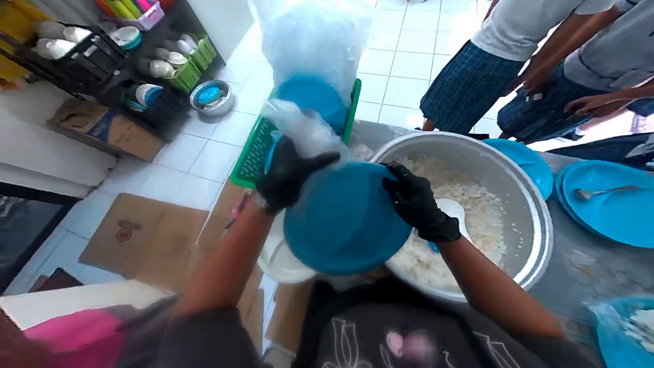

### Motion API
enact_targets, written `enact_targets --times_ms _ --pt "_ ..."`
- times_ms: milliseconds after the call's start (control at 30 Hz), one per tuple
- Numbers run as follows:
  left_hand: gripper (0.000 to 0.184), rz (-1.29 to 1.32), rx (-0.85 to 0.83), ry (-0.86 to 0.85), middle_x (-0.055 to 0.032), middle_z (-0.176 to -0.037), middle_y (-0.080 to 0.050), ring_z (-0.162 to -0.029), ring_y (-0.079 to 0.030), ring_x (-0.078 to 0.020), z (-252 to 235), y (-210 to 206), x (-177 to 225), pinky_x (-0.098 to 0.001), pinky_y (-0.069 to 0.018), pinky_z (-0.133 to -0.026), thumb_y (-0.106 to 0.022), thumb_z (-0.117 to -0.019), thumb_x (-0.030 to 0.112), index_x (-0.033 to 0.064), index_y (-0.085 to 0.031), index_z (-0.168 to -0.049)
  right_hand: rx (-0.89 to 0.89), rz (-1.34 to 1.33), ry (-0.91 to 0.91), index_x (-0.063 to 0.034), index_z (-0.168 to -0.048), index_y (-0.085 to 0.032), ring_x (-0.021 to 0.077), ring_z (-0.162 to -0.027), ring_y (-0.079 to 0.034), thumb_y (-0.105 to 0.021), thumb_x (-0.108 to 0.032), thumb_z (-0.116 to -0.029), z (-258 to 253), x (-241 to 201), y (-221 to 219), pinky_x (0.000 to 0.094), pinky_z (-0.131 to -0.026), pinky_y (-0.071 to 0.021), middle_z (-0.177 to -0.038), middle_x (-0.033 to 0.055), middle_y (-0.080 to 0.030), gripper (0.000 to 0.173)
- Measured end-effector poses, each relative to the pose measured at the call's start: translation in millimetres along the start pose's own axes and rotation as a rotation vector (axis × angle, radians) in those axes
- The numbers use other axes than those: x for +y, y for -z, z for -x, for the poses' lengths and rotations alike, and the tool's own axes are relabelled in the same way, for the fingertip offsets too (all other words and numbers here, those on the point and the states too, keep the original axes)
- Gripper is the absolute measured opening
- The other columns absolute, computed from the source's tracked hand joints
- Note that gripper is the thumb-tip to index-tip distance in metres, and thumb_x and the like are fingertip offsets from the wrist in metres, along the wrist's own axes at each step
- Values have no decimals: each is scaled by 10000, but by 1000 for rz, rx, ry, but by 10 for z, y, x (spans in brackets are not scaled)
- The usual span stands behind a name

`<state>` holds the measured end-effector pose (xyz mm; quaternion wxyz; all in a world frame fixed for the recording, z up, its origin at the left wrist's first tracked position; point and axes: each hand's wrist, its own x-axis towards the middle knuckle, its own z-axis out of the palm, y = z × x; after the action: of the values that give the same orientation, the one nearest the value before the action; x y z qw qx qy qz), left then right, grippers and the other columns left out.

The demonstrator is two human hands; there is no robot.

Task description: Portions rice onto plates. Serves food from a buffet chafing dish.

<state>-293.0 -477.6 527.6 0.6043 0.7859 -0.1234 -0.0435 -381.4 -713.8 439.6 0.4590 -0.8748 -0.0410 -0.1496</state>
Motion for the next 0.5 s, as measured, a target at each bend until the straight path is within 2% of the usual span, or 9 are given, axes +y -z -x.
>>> enact_targets --times_ms 100,167,267,300,333,367,400,467,500 --pt "666 -90 -25 -209 -66 -1368 -611 -1168 -612 -60 -261 1 -124 -254 -515 -1016 -760 -885 98 68 -473 -1485 -16 -164 -15 -36 -1325 -625 66 -785 -669 -583 -113 -1024 157 -69 122 271 -712 -578 -987 77 -720 314" --pt "524 -64 39 -304 -173 -1296 -625 -1116 -641 -98 -200 -18 -454 -231 -549 -952 -652 -951 50 -74 -468 -1426 19 -306 -125 -16 -1339 -589 7 -907 -658 -571 -91 -1029 176 -26 267 208 -810 -572 -1110 57 -688 319" --pt "333 -234 219 136 -263 -1305 -596 -1124 -575 -129 693 -224 -350 -212 -438 -999 -422 -1074 -4 -203 -482 -1334 64 -212 -233 -18 -1332 -608 98 -973 -679 -576 -104 -1025 137 137 362 311 -879 -567 -1132 112 -703 320" --pt "309 -179 329 115 -242 -1228 -628 -1068 -583 -102 985 -310 -468 -189 -439 -962 -403 -1066 -10 -217 -519 -1265 52 -159 -264 -20 -1332 -615 160 -990 -687 -578 -111 -1025 138 191 365 380 -894 -559 -1133 145 -709 322" --pt "250 -18 436 9 -129 -1061 -666 -943 -612 -15 1160 -367 -670 -135 -477 -852 -421 -1057 15 -153 -579 -1155 28 -126 -299 -28 -1345 -618 211 -1023 -691 -576 -116 -1029 136 236 360 436 -920 -547 -1154 168 -709 331" --pt "205 170 453 7 8 -946 -689 -847 -639 36 1244 -384 -763 -131 -526 -751 -432 -1065 73 -14 -615 -1094 2 -116 -333 -44 -1368 -614 232 -1061 -691 -575 -122 -1033 126 264 348 455 -951 -542 -1186 173 -707 346" --pt "218 273 363 22 94 -980 -701 -892 -651 56 1313 -351 -784 -155 -551 -790 -413 -1078 143 86 -610 -1149 -17 -117 -349 -59 -1373 -613 240 -1075 -690 -575 -127 -1033 117 275 331 462 -963 -539 -1197 170 -705 349" --pt "253 270 157 235 77 -1028 -661 -917 -635 29 1377 -308 -631 -188 -558 -823 -405 -1091 179 102 -548 -1285 -81 -180 -328 -82 -1397 -603 226 -1094 -689 -559 -132 -1045 105 287 310 445 -976 -539 -1234 154 -700 358" --pt "266 211 124 350 49 -1000 -694 -863 -673 -4 1386 -320 -579 -214 -592 -771 -493 -1042 146 95 -566 -1293 -141 -244 -312 -106 -1431 -580 191 -1111 -681 -529 -145 -1062 103 321 320 409 -984 -542 -1281 129 -685 375"
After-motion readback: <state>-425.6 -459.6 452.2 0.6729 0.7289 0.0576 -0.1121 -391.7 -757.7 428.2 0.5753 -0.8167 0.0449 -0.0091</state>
